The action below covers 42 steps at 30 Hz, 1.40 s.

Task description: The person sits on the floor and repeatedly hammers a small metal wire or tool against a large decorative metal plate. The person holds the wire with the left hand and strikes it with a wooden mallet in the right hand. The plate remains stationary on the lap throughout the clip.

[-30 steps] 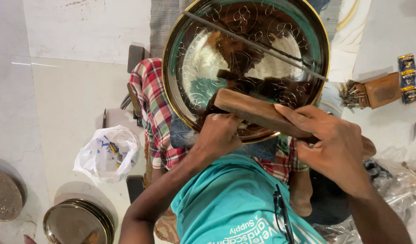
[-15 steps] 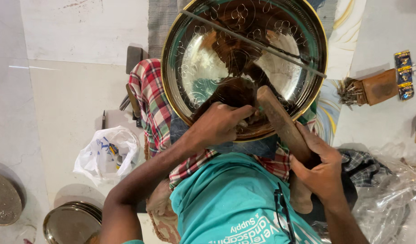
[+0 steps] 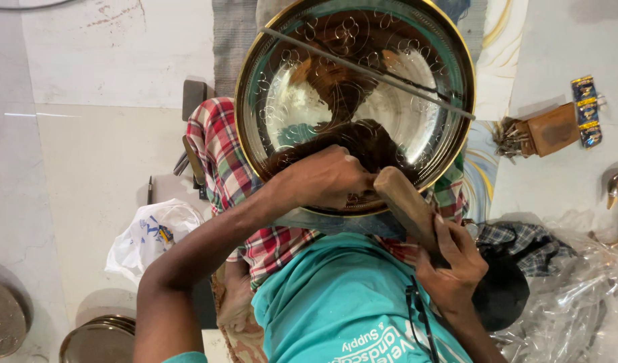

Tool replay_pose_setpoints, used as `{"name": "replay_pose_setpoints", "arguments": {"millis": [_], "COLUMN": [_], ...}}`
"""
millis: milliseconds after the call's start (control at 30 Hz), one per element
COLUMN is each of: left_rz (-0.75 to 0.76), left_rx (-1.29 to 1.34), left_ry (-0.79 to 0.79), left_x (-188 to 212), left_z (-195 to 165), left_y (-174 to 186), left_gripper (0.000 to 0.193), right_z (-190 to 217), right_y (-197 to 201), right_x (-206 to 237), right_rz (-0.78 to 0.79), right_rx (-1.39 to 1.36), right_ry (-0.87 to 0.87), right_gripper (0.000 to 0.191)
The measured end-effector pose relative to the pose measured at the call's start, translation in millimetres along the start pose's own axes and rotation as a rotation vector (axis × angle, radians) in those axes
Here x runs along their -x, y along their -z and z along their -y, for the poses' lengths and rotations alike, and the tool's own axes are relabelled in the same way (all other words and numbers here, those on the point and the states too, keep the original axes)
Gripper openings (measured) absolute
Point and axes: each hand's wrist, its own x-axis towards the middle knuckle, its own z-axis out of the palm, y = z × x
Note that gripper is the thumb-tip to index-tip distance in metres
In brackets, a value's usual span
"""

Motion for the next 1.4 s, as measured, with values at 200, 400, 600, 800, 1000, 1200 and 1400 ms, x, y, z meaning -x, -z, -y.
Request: {"name": "replay_pose_setpoints", "arguments": {"millis": [200, 400, 600, 800, 1000, 1200, 1400], "left_rz": [0.029, -0.046, -0.256, -0.351, -0.477, -0.665, -0.792], "left_rx": [0.084, 0.114, 0.094, -0.041, 0.006, -0.146, -0.128], "left_ry": [0.201, 0.550, 0.580, 0.502, 0.677, 0.803, 0.840], "left_x": [7, 17, 32, 37, 36, 28, 21], "left_z": [-14, -36, -45, -43, -57, -71, -76], "left_y": [-2, -5, -26, -33, -42, -63, -70], "left_gripper": [0.048, 0.057, 0.048, 0.054, 0.045, 0.045, 0.039], "right_z": [2, 8, 23, 52, 72, 76, 84], "right_y": [11, 28, 37, 42, 35, 36, 32], "right_x": [-21, -61, -106, -141, -166, -184, -196], "right_rz": [0.041, 0.139, 0.242, 0.539, 0.587, 0.674, 0.802], "right_rx": [-0.065, -0.140, -0.291, 0.273, 0.232, 0.256, 0.286], "right_ry": [-0.085, -0.142, -0.052, 0.107, 0.178, 0.286, 0.311], "right_gripper": [0.064, 0.068, 0.067, 0.073, 0.083, 0.085, 0.095]}}
